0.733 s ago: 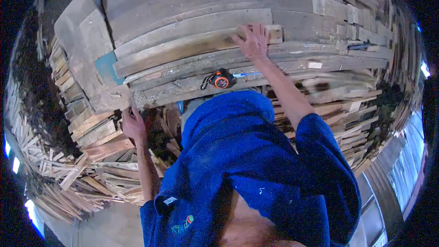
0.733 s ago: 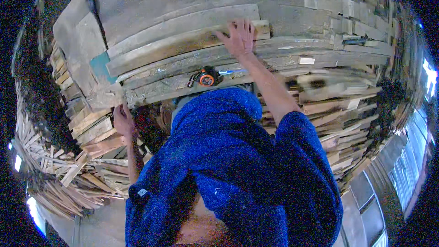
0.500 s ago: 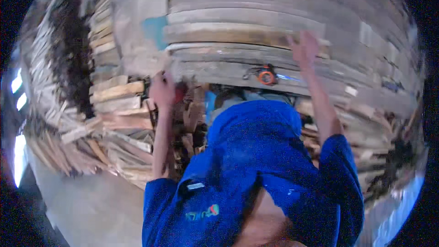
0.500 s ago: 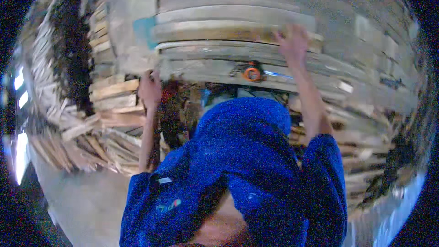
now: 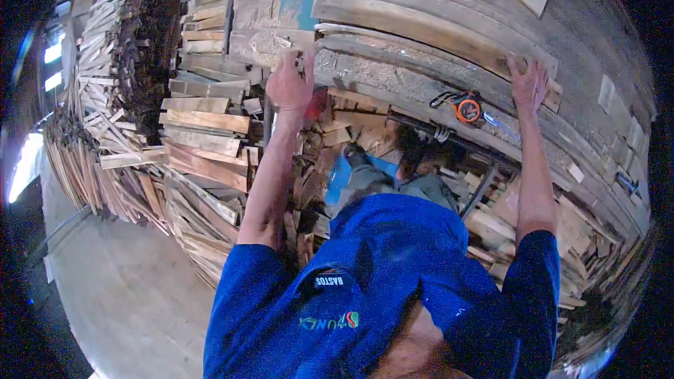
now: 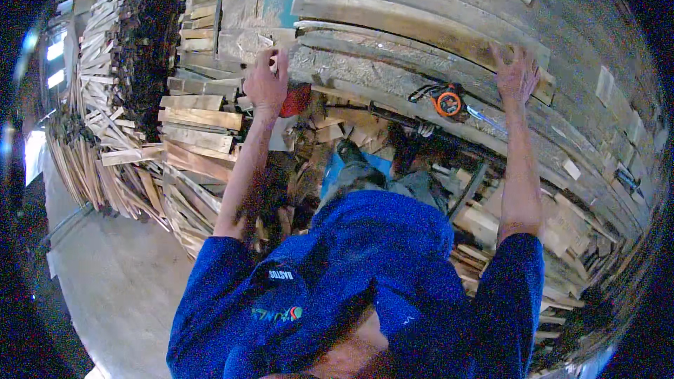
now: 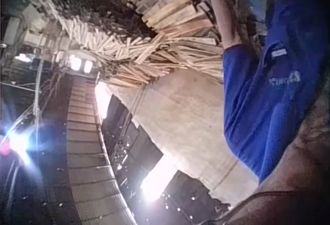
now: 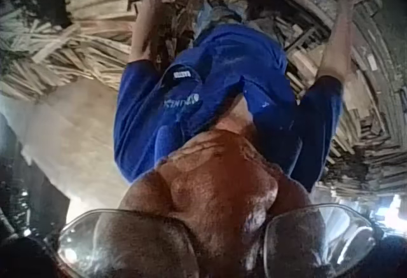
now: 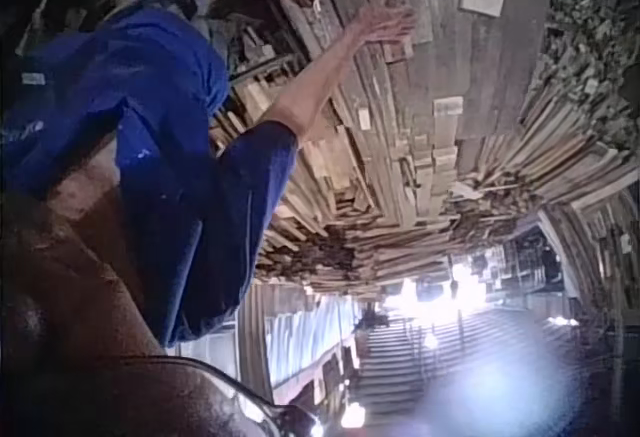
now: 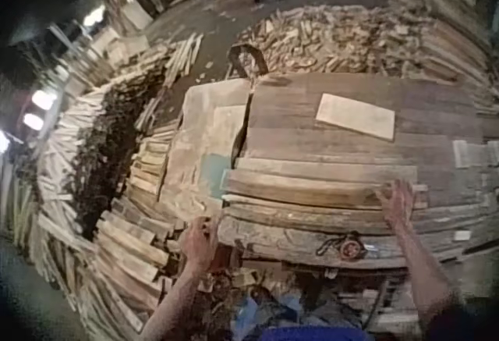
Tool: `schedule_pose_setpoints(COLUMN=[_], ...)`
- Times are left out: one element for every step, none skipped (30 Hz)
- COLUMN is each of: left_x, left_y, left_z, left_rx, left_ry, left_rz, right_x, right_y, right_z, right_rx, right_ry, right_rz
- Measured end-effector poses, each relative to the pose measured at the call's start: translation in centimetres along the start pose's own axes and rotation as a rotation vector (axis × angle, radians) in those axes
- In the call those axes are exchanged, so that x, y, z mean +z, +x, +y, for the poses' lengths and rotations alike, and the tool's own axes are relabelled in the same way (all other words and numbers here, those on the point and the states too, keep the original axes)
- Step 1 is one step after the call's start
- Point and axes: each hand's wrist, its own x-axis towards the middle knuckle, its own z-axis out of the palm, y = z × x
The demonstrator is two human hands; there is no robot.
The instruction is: Measuring wooden slats with a tape measure and arranging them on a workbench for processing.
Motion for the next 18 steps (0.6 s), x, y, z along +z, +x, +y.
schedule_pose_setpoints(left_x=[0.0,0.1,0.3,0.4,0.5,0.6,0.8,1.0,0.9,0.8,0.6,0.7,0.7,0.7,0.8,1.0,1.1,1.4], left_y=[0.1,0.2,0.2,0.2,0.0,0.1,0.2,0.4,0.0,0.0,-0.2,-0.3,-0.3,-0.2,-0.2,-0.2,-0.2,0.0], left_z=[0.3,0.4,0.3,0.2,0.2,0.3,0.4,0.6,0.2,0.0,-0.3,-0.2,-0.3,-0.5,-0.6,-0.8,-1.0,-1.0], left_rx=[-0.017,-0.008,0.0,0.008,0.023,0.037,0.052,0.067,0.074,0.085,0.069,0.058,0.046,0.058,0.071,0.084,0.073,0.062], left_ry=[0.008,-0.004,-0.012,-0.021,-0.017,-0.015,-0.015,-0.034,-0.041,-0.05,-0.041,-0.041,-0.039,-0.039,-0.044,-0.048,-0.044,-0.04], left_rz=[-0.014,0.013,0.037,0.061,0.088,0.117,0.146,0.166,0.179,0.201,0.199,0.198,0.197,0.214,0.225,0.236,0.221,0.211], right_x=[0.2,0.4,0.6,0.7,1.0,1.2,1.2,1.1,0.4,-0.2,-0.7,-1.2,-1.4,-1.2,-0.8,-0.4,-0.1,0.3], right_y=[0.0,0.1,0.1,0.2,0.2,0.5,0.7,0.8,0.4,0.4,0.4,0.4,0.4,0.4,0.2,0.0,-0.1,0.1], right_z=[0.3,0.6,0.8,0.9,0.9,0.9,1.1,1.4,0.8,0.2,-0.4,-0.4,-0.5,-0.8,-0.6,-0.5,-0.3,-0.2], right_rx=[0.011,0.0,-0.011,-0.022,-0.026,-0.03,-0.034,-0.031,-0.037,-0.04,-0.02,0.006,0.03,0.026,0.026,0.025,0.036,0.047], right_ry=[-0.02,-0.016,-0.012,-0.007,-0.016,-0.026,-0.037,-0.03,-0.014,0.003,0.029,0.05,0.071,0.057,0.037,0.019,-0.001,-0.019], right_rz=[0.008,0.034,0.055,0.076,0.099,0.125,0.151,0.126,0.09,0.063,0.002,-0.055,-0.113,-0.081,-0.052,-0.024,-0.023,-0.019])
